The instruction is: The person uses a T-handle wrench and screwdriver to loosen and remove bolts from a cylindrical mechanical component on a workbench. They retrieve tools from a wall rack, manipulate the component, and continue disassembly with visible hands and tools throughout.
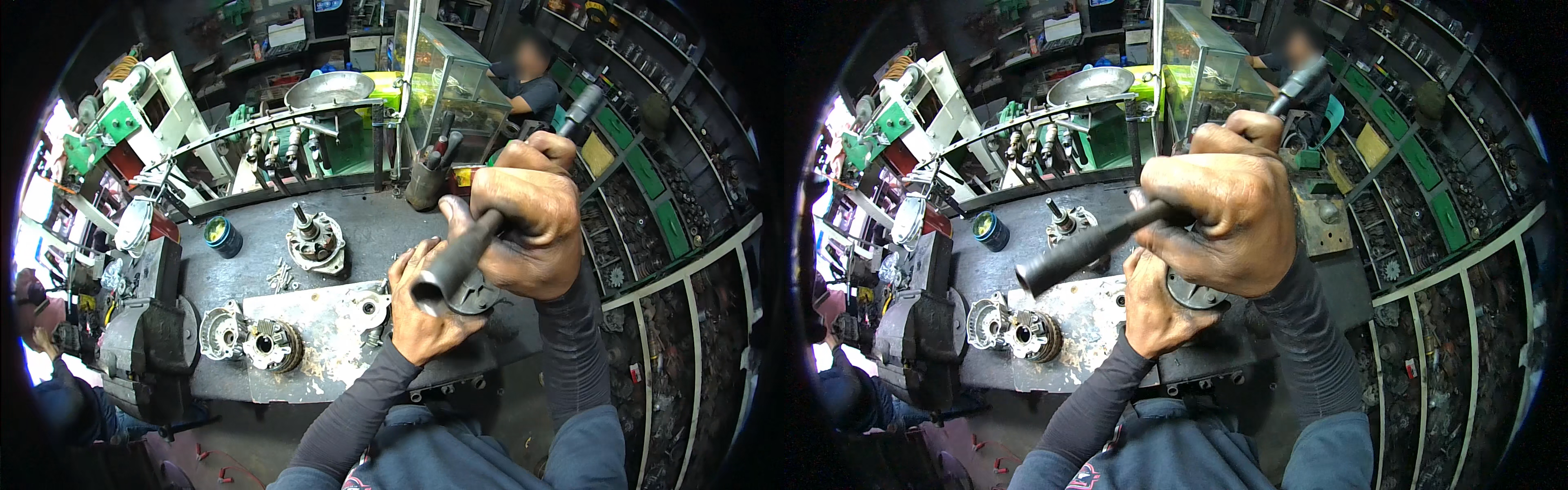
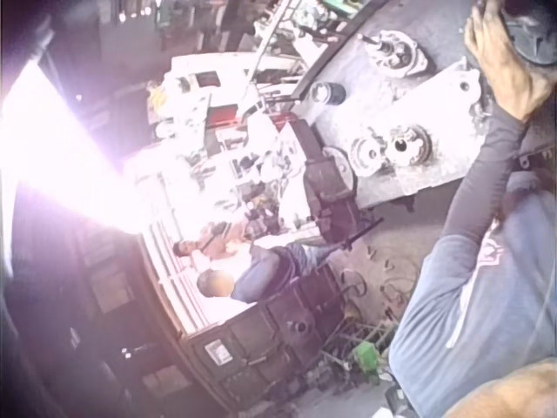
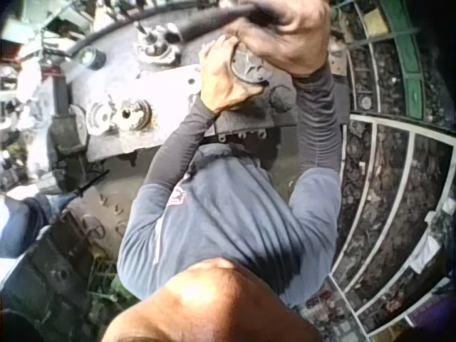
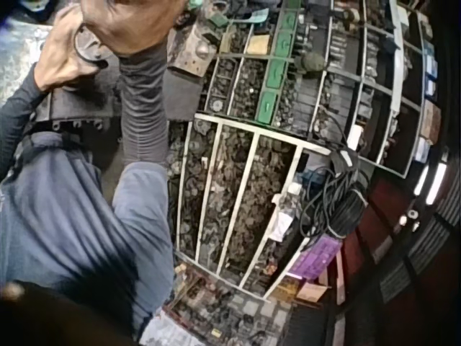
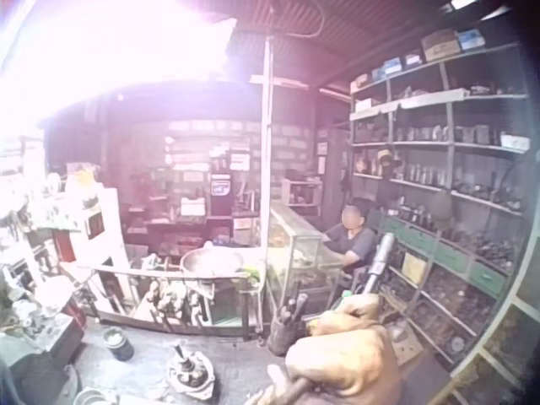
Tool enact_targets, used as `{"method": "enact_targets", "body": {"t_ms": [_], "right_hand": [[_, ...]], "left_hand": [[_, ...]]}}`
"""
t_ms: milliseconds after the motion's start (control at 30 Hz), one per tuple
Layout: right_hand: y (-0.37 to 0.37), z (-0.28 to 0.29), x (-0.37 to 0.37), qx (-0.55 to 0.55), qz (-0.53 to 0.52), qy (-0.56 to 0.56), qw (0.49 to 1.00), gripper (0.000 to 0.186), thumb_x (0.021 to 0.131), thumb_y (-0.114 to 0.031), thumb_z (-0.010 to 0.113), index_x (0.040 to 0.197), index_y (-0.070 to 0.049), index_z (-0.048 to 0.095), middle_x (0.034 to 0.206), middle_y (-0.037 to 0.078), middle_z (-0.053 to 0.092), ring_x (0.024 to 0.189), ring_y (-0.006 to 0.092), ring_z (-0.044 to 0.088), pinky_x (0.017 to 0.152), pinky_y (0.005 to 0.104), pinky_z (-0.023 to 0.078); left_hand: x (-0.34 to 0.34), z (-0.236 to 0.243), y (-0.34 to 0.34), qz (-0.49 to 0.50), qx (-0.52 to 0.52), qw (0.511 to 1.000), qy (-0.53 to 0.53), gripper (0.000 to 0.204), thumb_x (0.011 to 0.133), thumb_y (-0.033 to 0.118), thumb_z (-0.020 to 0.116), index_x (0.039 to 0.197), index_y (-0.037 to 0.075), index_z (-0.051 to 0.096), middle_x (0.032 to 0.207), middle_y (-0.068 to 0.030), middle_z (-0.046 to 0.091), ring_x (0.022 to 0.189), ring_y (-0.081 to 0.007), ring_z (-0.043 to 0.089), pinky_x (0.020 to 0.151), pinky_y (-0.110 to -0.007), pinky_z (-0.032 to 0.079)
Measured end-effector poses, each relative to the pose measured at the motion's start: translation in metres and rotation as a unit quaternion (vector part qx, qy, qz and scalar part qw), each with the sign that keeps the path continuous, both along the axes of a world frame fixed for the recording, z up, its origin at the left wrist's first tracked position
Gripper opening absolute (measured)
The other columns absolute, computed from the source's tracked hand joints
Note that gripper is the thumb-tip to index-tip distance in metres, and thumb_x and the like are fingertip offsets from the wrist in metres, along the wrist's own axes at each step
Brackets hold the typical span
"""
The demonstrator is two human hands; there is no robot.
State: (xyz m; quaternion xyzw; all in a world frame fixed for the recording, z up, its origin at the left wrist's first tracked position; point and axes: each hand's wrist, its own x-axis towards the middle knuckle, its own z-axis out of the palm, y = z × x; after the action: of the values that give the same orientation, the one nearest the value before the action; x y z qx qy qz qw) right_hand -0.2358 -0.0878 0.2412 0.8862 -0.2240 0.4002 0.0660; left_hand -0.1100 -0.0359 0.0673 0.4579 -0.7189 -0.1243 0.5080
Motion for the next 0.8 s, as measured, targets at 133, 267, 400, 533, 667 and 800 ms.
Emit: {"method": "enact_targets", "body": {"t_ms": [133,267,400,533,667,800], "right_hand": [[-0.02,0.006,-0.011,0.07,0.167,-0.009,0.984,0.039,0.062,-0.013,0.084,0.054,-0.015,0.046,0.055,-0.002,0.046,0.059,0.018,0.051,0.083,0.0374,0.029],[-0.047,-0.007,0.002,0.239,0.555,-0.18,0.777,0.048,0.085,-0.023,0.075,0.049,-0.016,0.043,0.049,0.0,0.052,0.061,0.0179,0.061,0.102,0.0391,0.03],[-0.023,-0.035,0.019,0.352,0.446,-0.432,0.7,0.047,0.11,-0.044,0.044,0.086,-0.005,0.057,0.072,0.013,0.065,0.077,0.0257,0.068,0.097,0.0465,0.053],[-0.009,-0.032,0.02,0.46,0.308,-0.475,0.684,0.052,0.111,-0.047,0.041,0.104,0.001,0.06,0.077,0.017,0.066,0.071,0.0216,0.068,0.064,0.0316,0.057],[-0.051,-0.017,0.006,0.654,0.47,-0.198,0.558,0.068,0.113,-0.047,0.029,0.128,0.016,0.05,0.046,0.005,0.051,0.031,0.01,0.042,0.032,0.0251,0.033],[-0.06,-0.034,-0.004,0.669,0.405,-0.221,0.583,0.061,0.114,-0.039,0.034,0.139,0.017,0.042,0.043,0.001,0.045,0.029,0.0072,0.035,0.031,0.0238,0.028]], "left_hand": [[-0.002,0.002,0.003,0.023,-0.015,0.999,0.029,0.101,0.052,0.038,0.093,0.137,-0.001,0.054,0.136,-0.0196,0.061,0.135,-0.0368,0.053,0.118,-0.051,0.029],[-0.003,0.011,0.004,0.023,0.021,0.999,0.011,0.098,0.051,0.03,0.093,0.137,0.006,0.054,0.133,-0.0136,0.062,0.137,-0.0342,0.051,0.12,-0.048,0.026],[-0.002,0.016,0.004,0.023,0.047,0.999,-0.004,0.098,0.051,0.03,0.093,0.137,0.005,0.053,0.133,-0.0138,0.062,0.139,-0.035,0.05,0.12,-0.049,0.027],[-0.002,0.015,0.005,0.017,0.047,0.999,0.004,0.098,0.053,0.031,0.093,0.139,0.005,0.052,0.134,-0.0153,0.061,0.141,-0.0365,0.047,0.12,-0.05,0.027],[0.008,0.025,0.006,-0.019,0.069,0.997,-0.002,0.102,0.057,0.039,0.096,0.142,0.005,0.05,0.136,-0.0198,0.059,0.143,-0.0395,0.044,0.12,-0.052,0.026],[0.025,0.05,-0.003,-0.132,0.079,0.988,0.02,0.09,0.078,0.042,0.087,0.146,0.002,0.045,0.138,-0.0268,0.058,0.137,-0.0437,0.049,0.119,-0.057,0.028]]}}
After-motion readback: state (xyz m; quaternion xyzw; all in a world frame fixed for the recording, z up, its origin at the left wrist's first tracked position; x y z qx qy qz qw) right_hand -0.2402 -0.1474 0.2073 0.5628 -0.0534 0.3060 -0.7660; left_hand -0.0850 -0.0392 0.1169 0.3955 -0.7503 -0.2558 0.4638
